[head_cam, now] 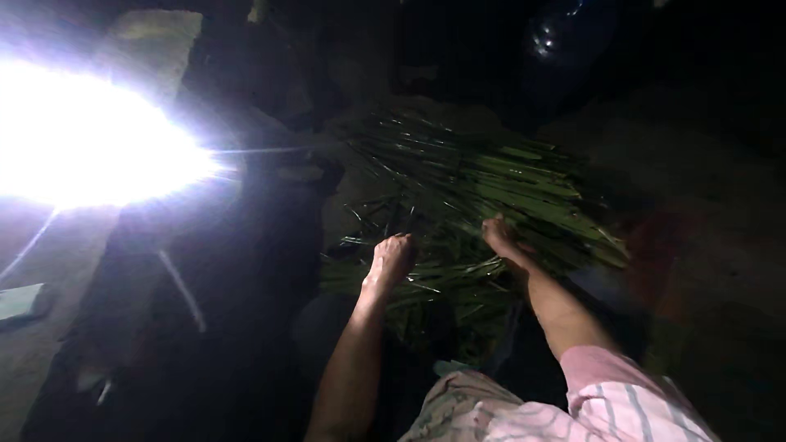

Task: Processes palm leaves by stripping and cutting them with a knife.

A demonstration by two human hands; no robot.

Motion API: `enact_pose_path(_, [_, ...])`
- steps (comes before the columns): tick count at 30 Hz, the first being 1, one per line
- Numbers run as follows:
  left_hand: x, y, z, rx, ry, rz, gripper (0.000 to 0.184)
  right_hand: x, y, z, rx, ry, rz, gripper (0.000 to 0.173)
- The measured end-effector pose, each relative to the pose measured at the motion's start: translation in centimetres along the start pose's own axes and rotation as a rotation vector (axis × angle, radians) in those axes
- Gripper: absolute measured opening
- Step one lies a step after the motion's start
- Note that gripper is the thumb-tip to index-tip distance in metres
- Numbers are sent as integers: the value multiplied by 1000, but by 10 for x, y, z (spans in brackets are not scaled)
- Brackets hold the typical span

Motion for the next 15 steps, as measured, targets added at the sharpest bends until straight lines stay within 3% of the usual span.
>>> enact_pose_path(7, [-6, 22, -8, -34, -78, -14, 37, 131, -5, -28, 137, 204, -114, 15])
enact_pose_path(15, [-35, 25, -7, -191, -34, -143, 32, 191, 21, -101, 338, 427, 67, 6])
Point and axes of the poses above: each hand's wrist, its own z-axis towards the middle knuckle, its own x-axis out of the back of the hand, y = z × x, the point moved 10 cm from there along z, towards the middle knuckle, and after that the axes turned 3 degrees about z, right-handed, at the moved point
